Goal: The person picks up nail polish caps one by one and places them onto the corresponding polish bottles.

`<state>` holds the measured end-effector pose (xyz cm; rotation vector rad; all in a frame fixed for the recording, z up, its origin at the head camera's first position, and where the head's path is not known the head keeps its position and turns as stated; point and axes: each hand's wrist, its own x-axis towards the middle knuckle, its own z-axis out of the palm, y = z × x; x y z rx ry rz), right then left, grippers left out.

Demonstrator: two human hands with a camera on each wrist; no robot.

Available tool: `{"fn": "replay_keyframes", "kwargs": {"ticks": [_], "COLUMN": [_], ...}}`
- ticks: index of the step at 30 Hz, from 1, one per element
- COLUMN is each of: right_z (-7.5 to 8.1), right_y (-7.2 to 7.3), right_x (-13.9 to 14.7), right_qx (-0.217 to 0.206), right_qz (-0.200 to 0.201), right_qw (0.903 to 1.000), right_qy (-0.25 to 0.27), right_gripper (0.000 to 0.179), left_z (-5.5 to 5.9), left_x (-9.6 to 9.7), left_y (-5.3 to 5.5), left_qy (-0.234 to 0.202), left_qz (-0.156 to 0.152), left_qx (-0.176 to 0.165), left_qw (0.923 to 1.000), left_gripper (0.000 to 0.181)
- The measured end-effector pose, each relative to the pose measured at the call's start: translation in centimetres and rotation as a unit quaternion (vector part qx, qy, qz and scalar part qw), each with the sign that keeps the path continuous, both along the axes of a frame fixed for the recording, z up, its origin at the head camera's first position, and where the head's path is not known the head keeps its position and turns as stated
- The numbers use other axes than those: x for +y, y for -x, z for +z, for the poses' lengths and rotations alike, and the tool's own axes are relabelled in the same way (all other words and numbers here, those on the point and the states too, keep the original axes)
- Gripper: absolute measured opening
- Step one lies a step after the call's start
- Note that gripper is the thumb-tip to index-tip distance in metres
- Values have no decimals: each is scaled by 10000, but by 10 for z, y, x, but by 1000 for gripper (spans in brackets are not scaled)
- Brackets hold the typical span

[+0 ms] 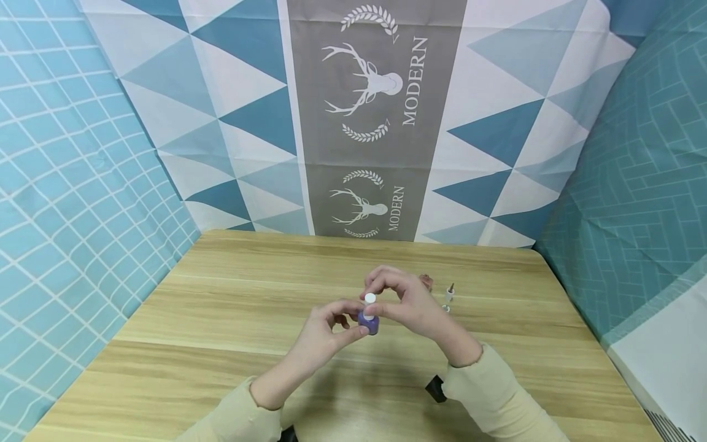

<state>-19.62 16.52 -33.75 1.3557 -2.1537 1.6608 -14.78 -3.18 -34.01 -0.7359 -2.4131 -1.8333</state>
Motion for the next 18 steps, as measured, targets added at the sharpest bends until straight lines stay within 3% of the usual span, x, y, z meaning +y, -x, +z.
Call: {"fn": "replay_keyframes", "kwargs": {"ticks": [6, 18], "right_z": [1, -1], "right_y": [-2, -1], "right_x": [-2, -6], "right_qx": [-172, -241], "right_qz": [-307, -336], "right_qw": [9994, 9990], "right_qy": [-12, 159], "right_gripper": [15, 25], "left_z": [0, -4], "left_x": [0, 2], "left_y": [-2, 1], "left_qy": [-67, -123], "left_qz": [-2, 102], "left_qx": [37, 99], "left_qw": [10000, 9998], "left_gripper": [24, 22]}}
